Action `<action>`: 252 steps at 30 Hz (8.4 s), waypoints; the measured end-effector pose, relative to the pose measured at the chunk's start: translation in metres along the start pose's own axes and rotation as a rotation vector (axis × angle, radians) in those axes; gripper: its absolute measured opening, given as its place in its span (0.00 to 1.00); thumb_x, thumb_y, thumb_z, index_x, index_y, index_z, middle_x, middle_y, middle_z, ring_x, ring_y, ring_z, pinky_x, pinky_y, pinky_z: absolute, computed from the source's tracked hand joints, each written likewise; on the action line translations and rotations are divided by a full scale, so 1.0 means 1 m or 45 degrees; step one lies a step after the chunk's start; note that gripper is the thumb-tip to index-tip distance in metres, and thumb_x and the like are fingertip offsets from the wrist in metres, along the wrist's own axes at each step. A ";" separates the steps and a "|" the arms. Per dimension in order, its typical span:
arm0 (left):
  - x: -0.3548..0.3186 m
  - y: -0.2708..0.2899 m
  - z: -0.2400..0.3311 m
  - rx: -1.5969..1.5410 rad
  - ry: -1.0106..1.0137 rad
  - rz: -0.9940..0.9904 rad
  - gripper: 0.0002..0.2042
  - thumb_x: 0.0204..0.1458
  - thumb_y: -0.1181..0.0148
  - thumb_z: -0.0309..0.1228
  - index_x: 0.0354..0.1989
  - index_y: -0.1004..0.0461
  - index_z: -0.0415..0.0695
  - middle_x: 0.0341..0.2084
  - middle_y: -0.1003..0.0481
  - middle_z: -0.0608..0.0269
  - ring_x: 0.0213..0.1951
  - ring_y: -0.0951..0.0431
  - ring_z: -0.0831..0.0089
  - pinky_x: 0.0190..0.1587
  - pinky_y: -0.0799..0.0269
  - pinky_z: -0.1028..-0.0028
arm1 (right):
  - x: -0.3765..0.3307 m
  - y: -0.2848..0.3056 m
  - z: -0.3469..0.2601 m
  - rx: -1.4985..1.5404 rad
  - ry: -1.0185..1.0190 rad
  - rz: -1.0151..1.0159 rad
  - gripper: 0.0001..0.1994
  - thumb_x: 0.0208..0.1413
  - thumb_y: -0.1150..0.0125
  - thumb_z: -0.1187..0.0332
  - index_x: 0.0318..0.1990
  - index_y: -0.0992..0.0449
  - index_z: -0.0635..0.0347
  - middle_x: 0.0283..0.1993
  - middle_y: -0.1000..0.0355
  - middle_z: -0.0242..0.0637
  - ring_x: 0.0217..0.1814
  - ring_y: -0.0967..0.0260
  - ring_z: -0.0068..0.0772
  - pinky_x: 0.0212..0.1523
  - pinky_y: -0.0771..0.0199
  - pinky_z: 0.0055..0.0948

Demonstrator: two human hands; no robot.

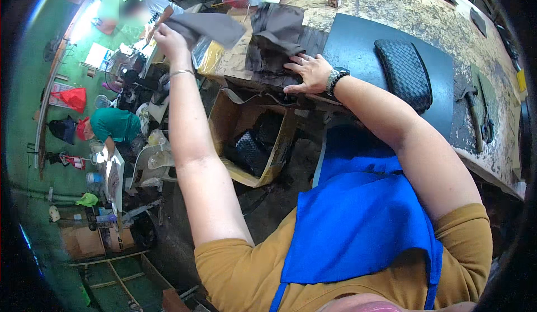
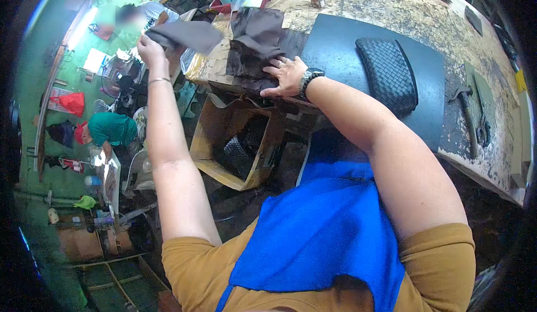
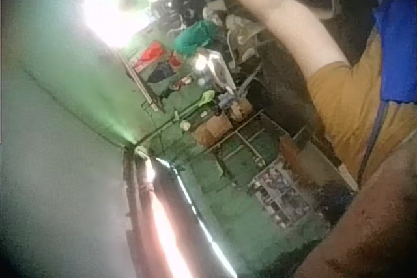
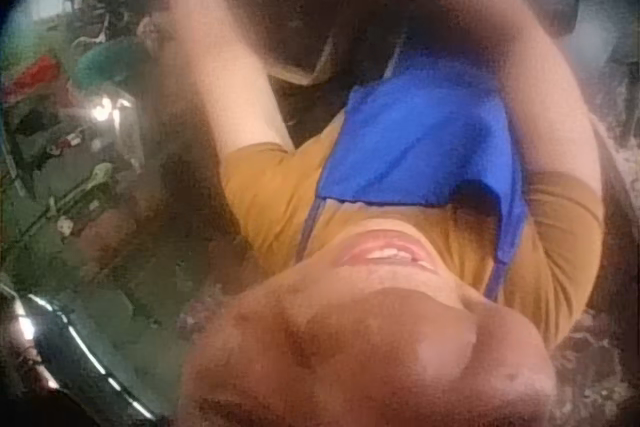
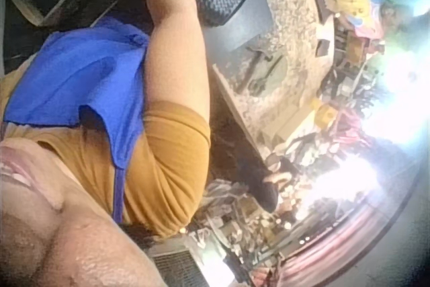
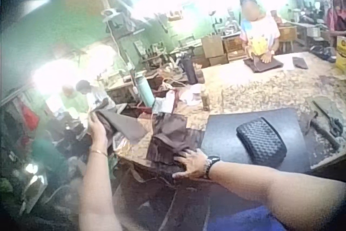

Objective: Assembling and inspecting the internal lining and structural seams of a woven leather pouch.

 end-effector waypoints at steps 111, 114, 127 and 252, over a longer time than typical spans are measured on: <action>-0.395 -0.109 0.198 -0.597 0.241 -1.605 0.34 0.47 0.49 0.24 0.66 0.50 0.33 0.58 0.39 0.39 0.60 0.37 0.61 0.61 0.43 0.70 | -0.245 0.222 0.111 -0.014 0.144 1.795 0.12 0.57 0.46 0.70 0.44 0.27 0.70 0.34 0.25 0.51 0.36 0.27 0.48 0.40 0.28 0.38; -0.388 -0.121 0.199 -0.285 -0.227 -1.557 0.29 0.46 0.46 0.25 0.61 0.42 0.37 0.60 0.42 0.36 0.62 0.39 0.52 0.62 0.43 0.67 | -0.244 0.181 0.246 0.580 -0.447 1.256 0.16 0.58 0.45 0.65 0.50 0.29 0.66 0.45 0.25 0.43 0.45 0.29 0.27 0.47 0.29 0.30; -0.365 -0.176 0.177 -0.304 0.008 -1.501 0.17 0.54 0.44 0.34 0.49 0.27 0.37 0.45 0.24 0.47 0.49 0.23 0.62 0.52 0.30 0.68 | -0.259 0.137 0.198 0.133 -0.596 0.962 0.32 0.49 0.34 0.48 0.52 0.35 0.64 0.51 0.31 0.52 0.54 0.32 0.52 0.54 0.31 0.38; -0.329 -0.181 0.176 0.512 -0.622 -1.927 0.24 0.47 0.41 0.47 0.48 0.28 0.42 0.38 0.24 0.54 0.39 0.22 0.73 0.38 0.27 0.74 | -0.326 0.044 0.338 0.223 -1.162 0.788 0.51 0.38 0.37 0.32 0.58 0.36 0.73 0.48 0.28 0.58 0.49 0.28 0.51 0.52 0.29 0.42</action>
Point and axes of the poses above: each hand's wrist, its own x-axis towards the middle knuckle, its own y-axis out of the back of the hand, z = x × y, the point moved 6 cm from there along x, towards the middle knuckle
